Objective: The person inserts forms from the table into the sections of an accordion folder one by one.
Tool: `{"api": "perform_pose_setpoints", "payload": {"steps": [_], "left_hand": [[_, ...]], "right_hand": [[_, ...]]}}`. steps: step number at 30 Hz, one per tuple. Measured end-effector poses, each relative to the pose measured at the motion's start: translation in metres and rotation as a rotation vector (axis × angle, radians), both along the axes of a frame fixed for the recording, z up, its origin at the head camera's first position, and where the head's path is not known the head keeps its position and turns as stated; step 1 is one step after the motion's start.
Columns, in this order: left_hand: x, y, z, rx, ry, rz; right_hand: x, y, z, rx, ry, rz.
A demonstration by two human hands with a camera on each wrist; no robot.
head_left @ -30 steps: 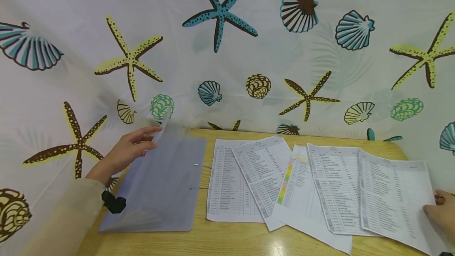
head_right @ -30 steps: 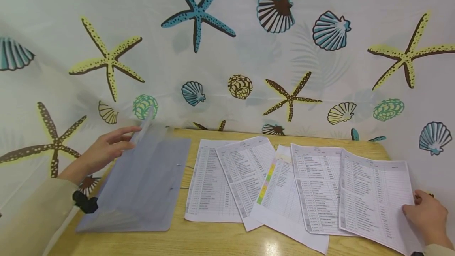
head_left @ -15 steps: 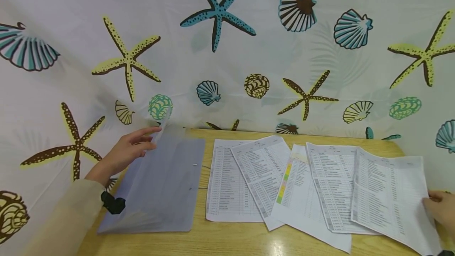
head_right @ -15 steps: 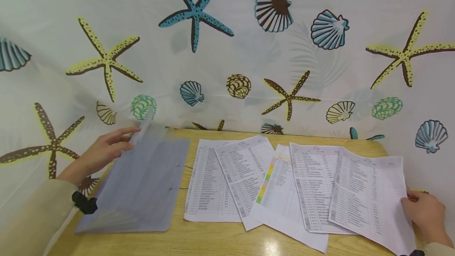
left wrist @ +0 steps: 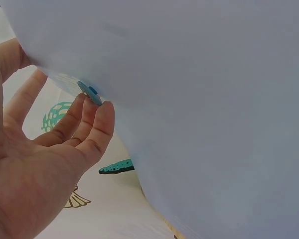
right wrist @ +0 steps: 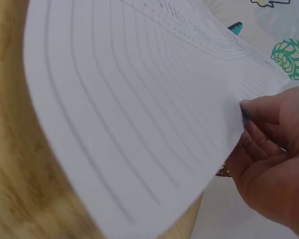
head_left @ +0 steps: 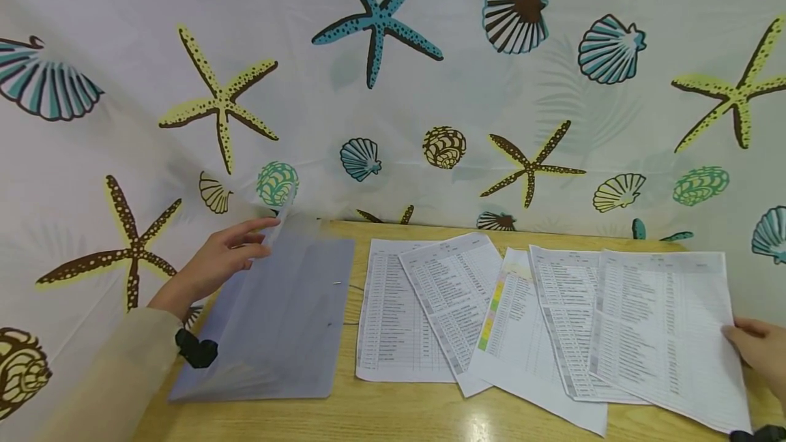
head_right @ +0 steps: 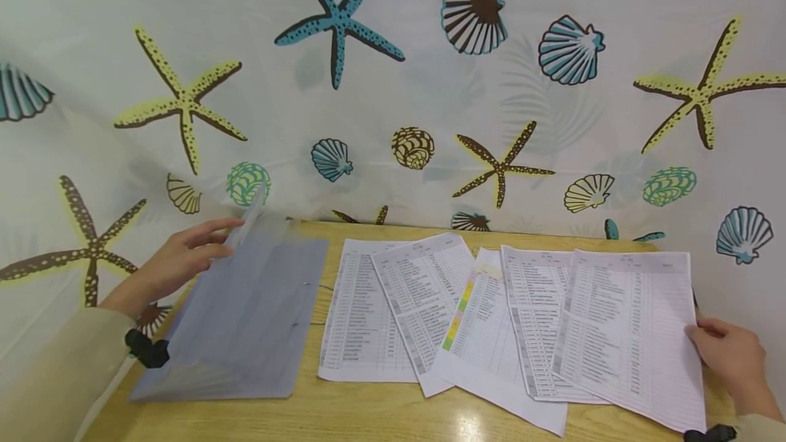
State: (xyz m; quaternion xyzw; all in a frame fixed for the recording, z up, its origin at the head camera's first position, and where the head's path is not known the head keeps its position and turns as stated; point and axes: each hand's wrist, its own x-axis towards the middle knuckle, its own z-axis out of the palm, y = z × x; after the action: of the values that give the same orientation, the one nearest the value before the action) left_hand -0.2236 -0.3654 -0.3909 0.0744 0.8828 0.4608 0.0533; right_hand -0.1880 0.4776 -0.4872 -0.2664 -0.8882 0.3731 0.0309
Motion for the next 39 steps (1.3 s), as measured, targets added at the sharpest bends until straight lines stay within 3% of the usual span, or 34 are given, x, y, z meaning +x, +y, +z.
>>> {"api": "perform_pose_setpoints", "payload": {"steps": [5,10,26,39], "left_hand": [[0.0,0.001,0.001,0.012,0.003,-0.003],[0.001,0.002,0.003,0.015,0.001,-0.007],[-0.001,0.003,0.001,-0.012,-0.005,-0.005],[-0.001,0.005,0.0,-0.003,0.005,-0.011]], "right_hand": [[-0.006,-0.005,0.002,-0.105,-0.045,-0.059],[-0.008,-0.005,0.003,-0.208,-0.04,-0.05],[-0.015,-0.039,0.024,-0.281,-0.023,0.17],[-0.026,-0.06,0.03,-0.397,-0.059,0.261]]}}
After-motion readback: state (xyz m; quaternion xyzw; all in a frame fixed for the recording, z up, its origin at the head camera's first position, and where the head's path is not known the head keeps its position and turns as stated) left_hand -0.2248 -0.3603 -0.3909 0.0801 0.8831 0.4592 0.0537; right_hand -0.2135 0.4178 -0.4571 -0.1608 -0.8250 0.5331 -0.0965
